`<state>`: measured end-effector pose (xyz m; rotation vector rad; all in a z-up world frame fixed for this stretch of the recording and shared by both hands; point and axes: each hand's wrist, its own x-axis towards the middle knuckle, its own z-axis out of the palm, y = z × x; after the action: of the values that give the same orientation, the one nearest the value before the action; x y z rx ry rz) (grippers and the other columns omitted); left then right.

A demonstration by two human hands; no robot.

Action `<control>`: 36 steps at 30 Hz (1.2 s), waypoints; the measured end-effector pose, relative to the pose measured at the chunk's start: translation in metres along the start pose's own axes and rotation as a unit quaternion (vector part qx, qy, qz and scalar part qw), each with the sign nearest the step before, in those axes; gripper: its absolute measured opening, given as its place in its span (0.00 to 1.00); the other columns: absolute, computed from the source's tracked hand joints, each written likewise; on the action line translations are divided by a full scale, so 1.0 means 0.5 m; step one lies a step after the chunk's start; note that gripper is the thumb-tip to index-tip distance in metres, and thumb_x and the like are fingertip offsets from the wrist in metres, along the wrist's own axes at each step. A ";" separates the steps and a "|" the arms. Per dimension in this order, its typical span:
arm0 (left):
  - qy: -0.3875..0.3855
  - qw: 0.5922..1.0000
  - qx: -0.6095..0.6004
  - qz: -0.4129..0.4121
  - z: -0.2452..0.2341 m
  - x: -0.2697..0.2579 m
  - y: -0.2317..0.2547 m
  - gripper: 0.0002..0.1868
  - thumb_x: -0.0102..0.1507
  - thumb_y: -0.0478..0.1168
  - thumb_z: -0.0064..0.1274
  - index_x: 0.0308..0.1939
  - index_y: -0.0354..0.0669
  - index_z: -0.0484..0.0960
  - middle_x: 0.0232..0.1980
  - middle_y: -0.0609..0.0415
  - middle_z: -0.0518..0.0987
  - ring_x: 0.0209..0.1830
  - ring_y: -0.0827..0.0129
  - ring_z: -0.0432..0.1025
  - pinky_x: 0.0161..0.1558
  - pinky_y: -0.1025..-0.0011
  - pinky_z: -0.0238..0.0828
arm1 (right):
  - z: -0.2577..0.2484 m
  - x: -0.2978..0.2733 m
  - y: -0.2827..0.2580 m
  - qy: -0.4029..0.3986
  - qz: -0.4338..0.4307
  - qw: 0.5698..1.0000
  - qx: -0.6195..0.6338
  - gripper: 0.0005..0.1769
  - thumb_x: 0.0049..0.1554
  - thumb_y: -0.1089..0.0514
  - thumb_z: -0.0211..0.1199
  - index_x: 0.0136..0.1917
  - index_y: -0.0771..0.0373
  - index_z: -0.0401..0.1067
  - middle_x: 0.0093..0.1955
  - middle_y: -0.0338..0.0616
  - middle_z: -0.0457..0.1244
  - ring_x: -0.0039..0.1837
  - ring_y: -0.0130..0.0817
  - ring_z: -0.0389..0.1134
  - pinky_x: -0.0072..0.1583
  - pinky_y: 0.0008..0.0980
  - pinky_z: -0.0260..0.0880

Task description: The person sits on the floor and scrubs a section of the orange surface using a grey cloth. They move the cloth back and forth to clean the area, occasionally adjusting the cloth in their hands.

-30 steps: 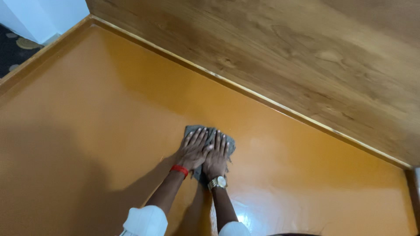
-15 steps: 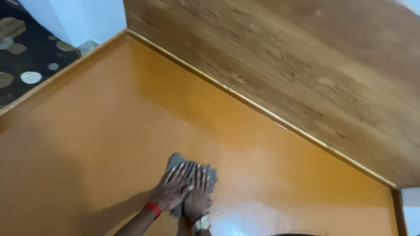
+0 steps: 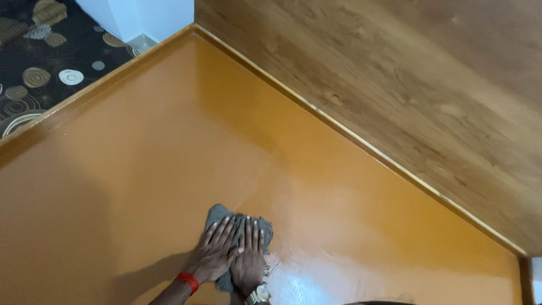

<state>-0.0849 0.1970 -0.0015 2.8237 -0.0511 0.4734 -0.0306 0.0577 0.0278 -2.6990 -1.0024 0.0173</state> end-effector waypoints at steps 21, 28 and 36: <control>-0.069 0.989 0.009 -0.133 0.122 0.457 -0.131 0.41 0.71 0.63 0.22 0.79 0.38 0.53 0.83 0.51 0.50 0.84 0.63 0.38 0.79 0.56 0.25 | 0.026 0.443 0.208 0.038 0.014 0.998 0.037 0.37 0.65 0.52 0.33 0.83 0.68 0.44 0.87 0.49 0.38 0.87 0.45 0.34 0.82 0.45 0.31; -0.098 0.990 -0.004 -0.098 0.082 0.291 -0.112 0.41 0.72 0.64 0.17 0.80 0.40 0.45 0.84 0.50 0.45 0.83 0.62 0.35 0.78 0.57 0.21 | 0.018 0.307 0.129 0.018 0.004 1.000 -0.011 0.36 0.66 0.50 0.29 0.83 0.66 0.42 0.87 0.51 0.35 0.87 0.46 0.30 0.82 0.44 0.26; 0.031 0.995 0.085 -0.035 -0.022 -0.002 -0.082 0.38 0.72 0.62 0.21 0.78 0.39 0.48 0.83 0.50 0.46 0.83 0.62 0.36 0.78 0.58 0.25 | 0.003 0.095 -0.056 -0.178 -0.045 0.983 -0.019 0.41 0.62 0.50 0.39 0.82 0.71 0.37 0.87 0.58 0.28 0.85 0.62 0.22 0.78 0.60 0.18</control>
<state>-0.0862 0.2392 -0.0028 2.9626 0.1065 0.5739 -0.0127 0.1090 0.0368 -2.7388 -1.2329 0.4836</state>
